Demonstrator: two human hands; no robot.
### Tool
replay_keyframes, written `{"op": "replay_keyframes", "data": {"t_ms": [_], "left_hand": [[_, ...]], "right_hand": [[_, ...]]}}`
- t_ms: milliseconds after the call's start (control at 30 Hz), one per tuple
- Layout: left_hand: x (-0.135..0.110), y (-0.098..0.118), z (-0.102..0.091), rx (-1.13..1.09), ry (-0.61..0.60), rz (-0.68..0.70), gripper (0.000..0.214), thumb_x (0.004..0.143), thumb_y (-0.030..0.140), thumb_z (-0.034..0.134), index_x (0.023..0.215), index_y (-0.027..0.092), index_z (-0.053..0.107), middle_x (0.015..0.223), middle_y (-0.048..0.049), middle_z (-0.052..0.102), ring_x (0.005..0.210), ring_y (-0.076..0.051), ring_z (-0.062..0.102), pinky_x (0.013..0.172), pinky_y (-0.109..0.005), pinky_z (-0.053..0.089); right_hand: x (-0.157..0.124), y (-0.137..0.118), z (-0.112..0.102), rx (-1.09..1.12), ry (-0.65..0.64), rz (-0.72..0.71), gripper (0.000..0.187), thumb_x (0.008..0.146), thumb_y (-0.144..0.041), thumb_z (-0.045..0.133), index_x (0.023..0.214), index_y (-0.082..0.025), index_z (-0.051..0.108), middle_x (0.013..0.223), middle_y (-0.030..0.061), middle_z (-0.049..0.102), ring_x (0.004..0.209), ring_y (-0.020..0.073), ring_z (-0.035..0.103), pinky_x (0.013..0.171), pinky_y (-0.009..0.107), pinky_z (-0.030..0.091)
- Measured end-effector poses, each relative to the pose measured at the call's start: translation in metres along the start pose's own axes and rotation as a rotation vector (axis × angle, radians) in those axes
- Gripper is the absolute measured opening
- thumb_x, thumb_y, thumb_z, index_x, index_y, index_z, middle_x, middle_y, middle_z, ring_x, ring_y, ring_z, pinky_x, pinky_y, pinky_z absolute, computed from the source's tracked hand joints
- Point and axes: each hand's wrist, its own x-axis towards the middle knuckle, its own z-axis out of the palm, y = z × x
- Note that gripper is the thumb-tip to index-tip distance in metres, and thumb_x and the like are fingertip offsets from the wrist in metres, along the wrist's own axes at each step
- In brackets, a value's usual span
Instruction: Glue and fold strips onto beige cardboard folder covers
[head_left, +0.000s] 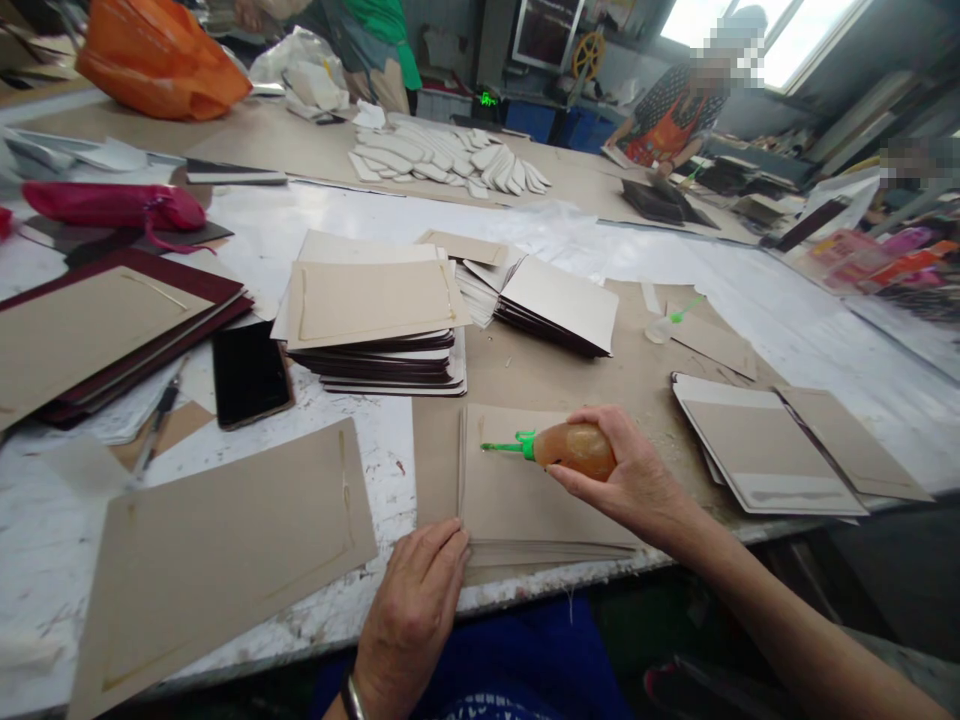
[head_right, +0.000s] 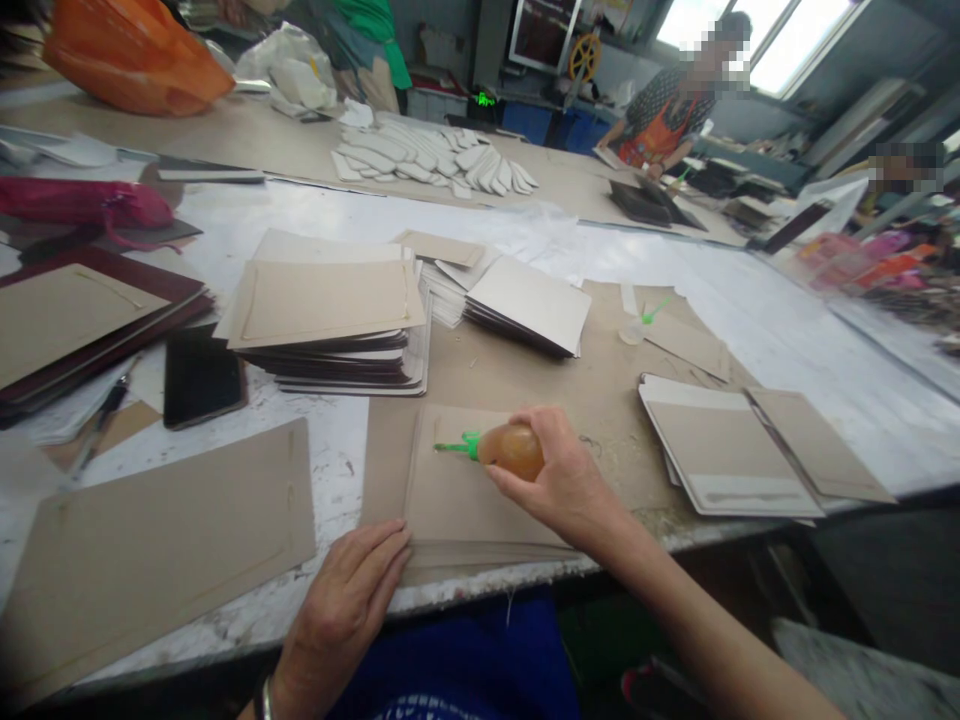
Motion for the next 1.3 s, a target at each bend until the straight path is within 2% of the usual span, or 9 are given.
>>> {"op": "replay_keyframes", "data": {"t_ms": [300, 767, 1000, 1300], "left_hand": [[-0.003, -0.001, 0.0, -0.006, -0.014, 0.005, 0.027, 0.081, 0.003, 0.051, 0.106, 0.012, 0.054, 0.102, -0.0095, 0.06, 0.098, -0.019, 0.053, 0.086, -0.035, 0.047], [-0.004, -0.001, 0.002, -0.008, -0.001, 0.022, 0.026, 0.081, 0.003, 0.052, 0.106, 0.012, 0.055, 0.102, -0.0092, 0.059, 0.098, -0.018, 0.052, 0.087, -0.035, 0.046], [-0.004, -0.002, 0.002, -0.004, 0.008, 0.032, 0.025, 0.081, 0.004, 0.053, 0.104, 0.012, 0.055, 0.101, -0.009, 0.059, 0.097, -0.018, 0.052, 0.086, -0.035, 0.047], [-0.005, -0.004, 0.003, 0.001, -0.001, 0.058, 0.027, 0.079, 0.002, 0.055, 0.104, 0.011, 0.056, 0.102, -0.0092, 0.059, 0.098, -0.018, 0.052, 0.089, -0.034, 0.044]], "right_hand": [[-0.018, -0.003, -0.005, -0.014, -0.083, -0.041, 0.035, 0.073, -0.031, 0.064, 0.102, -0.024, 0.046, 0.097, 0.004, 0.052, 0.09, 0.0207, 0.053, 0.078, 0.034, 0.045], [-0.047, -0.015, -0.015, 0.038, -0.23, -0.026, 0.037, 0.075, -0.027, 0.063, 0.106, -0.025, 0.042, 0.1, 0.0026, 0.049, 0.092, 0.018, 0.051, 0.082, 0.033, 0.043], [-0.052, -0.013, -0.017, 0.037, -0.215, -0.015, 0.036, 0.075, -0.026, 0.062, 0.105, -0.025, 0.042, 0.1, 0.0028, 0.05, 0.092, 0.0182, 0.052, 0.082, 0.033, 0.044], [-0.071, 0.005, -0.037, -0.004, -0.153, 0.109, 0.035, 0.072, -0.033, 0.063, 0.103, -0.024, 0.048, 0.098, 0.0025, 0.056, 0.088, 0.0189, 0.057, 0.077, 0.03, 0.047]]}}
